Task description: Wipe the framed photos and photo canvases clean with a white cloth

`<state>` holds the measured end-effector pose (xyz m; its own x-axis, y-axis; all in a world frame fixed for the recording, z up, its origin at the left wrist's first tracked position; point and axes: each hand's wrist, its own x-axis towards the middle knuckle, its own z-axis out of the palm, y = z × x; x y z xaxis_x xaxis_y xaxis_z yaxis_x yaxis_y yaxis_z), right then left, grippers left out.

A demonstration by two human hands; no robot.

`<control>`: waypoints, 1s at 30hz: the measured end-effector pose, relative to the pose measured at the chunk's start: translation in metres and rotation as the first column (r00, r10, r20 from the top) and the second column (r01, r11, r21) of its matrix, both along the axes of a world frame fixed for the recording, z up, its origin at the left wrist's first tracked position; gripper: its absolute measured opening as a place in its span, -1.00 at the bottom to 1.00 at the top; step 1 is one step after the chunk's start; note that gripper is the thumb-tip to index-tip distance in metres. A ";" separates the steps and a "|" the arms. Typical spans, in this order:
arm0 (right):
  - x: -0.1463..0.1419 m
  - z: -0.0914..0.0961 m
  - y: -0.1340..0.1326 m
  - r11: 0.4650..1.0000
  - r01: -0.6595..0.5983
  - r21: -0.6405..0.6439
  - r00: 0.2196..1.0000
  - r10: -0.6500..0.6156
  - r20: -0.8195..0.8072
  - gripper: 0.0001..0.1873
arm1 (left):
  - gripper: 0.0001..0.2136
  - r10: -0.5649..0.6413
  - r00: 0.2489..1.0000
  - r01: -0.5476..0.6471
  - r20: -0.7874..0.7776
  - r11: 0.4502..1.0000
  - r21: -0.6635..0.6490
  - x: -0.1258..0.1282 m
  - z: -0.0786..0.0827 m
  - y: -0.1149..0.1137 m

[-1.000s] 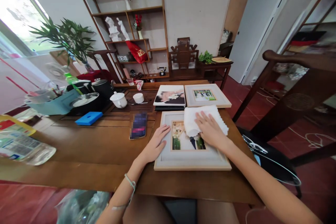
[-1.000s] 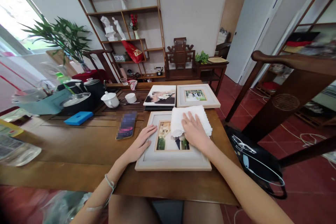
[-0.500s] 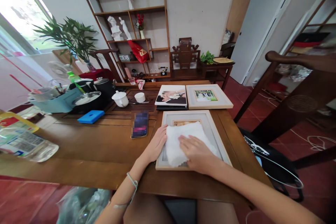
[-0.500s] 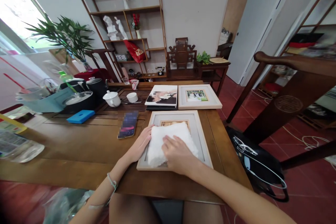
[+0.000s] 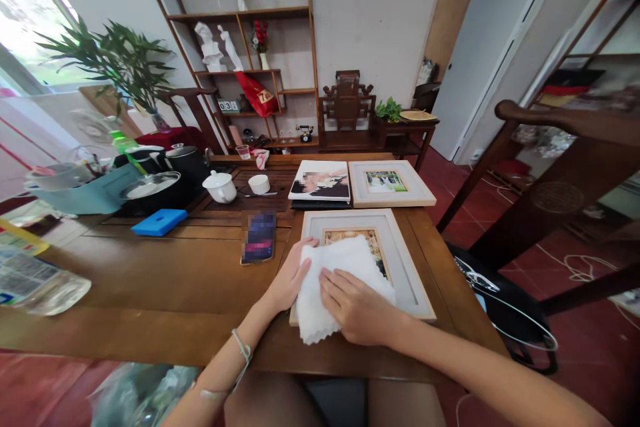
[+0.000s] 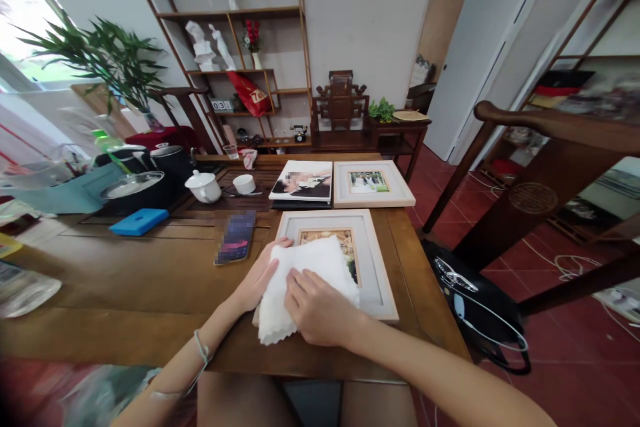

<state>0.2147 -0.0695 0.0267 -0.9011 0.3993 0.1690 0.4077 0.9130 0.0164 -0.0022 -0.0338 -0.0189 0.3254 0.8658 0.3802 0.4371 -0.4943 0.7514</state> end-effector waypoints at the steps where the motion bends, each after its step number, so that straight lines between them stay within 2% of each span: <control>1: 0.003 0.005 0.002 0.998 -0.032 -0.052 0.999 0.033 0.006 -0.49 | -0.56 -0.007 1.000 0.007 -0.002 1.000 0.015 0.000 0.001 0.000; 3: 0.014 0.020 0.004 0.979 -0.011 -0.203 1.000 0.015 0.019 -0.51 | -0.57 -0.038 0.999 0.040 -0.031 0.998 0.042 -0.001 0.003 0.002; 6: 0.042 0.044 0.002 0.905 0.158 -0.396 0.987 -0.150 0.052 -0.52 | -0.60 -0.084 0.993 0.090 -0.083 0.994 0.069 -0.002 0.009 0.006; 9: 0.077 0.057 -0.002 0.809 0.335 -0.482 0.939 -0.328 0.101 -0.42 | -0.61 -0.111 0.989 0.119 -0.095 0.990 0.079 -0.002 0.012 0.008; 12: 0.105 0.053 0.006 0.747 0.432 -0.506 0.896 -0.422 0.142 -0.34 | -0.61 -0.123 0.988 0.130 -0.089 0.988 0.085 -0.003 0.011 0.009; 15: 0.111 0.039 0.031 0.768 0.505 -0.394 0.855 -0.508 0.106 -0.26 | -0.63 -0.129 0.988 0.136 -0.084 0.986 0.097 -0.004 0.007 0.011; 18: 0.094 0.021 0.057 0.820 0.546 -0.172 0.835 -0.549 0.038 -0.21 | -0.62 -0.141 0.988 0.148 -0.069 0.984 0.104 -0.006 0.005 0.013; 20: 0.080 0.013 0.064 0.821 0.568 -0.050 0.823 -0.568 0.025 -0.20 | -0.63 -0.151 0.987 0.156 -0.052 0.982 0.103 -0.006 0.004 0.014; 22: 0.069 0.012 0.056 0.811 0.585 -0.017 0.810 -0.583 0.063 -0.21 | -0.64 -0.160 0.986 0.163 -0.036 0.981 0.103 -0.007 0.003 0.016; 24: 0.063 0.019 0.036 0.811 0.580 -0.076 0.812 -0.568 0.135 -0.25 | -0.65 -0.159 0.987 0.162 -0.035 0.981 0.106 -0.007 0.003 0.017; 26: 0.063 0.032 0.011 0.823 0.534 -0.193 0.843 -0.503 0.189 -0.27 | -0.64 -0.151 0.987 0.156 -0.051 0.982 0.107 -0.007 0.003 0.017; 28: 0.065 0.046 -0.009 0.841 0.431 -0.328 0.902 -0.393 0.180 -0.28 | -0.63 -0.143 0.987 0.150 -0.070 0.983 0.106 -0.006 0.003 0.017; 30: 0.068 0.055 -0.015 0.829 0.326 -0.455 0.945 -0.295 0.139 -0.32 | -0.63 -0.143 0.987 0.150 -0.078 0.983 0.107 -0.007 0.003 0.016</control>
<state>0.2829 -0.0843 0.0821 -0.7187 0.6771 -0.1584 0.6830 0.6445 -0.3437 -0.0088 -0.0174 -0.0161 0.4746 0.7600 0.4440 0.4027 -0.6360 0.6583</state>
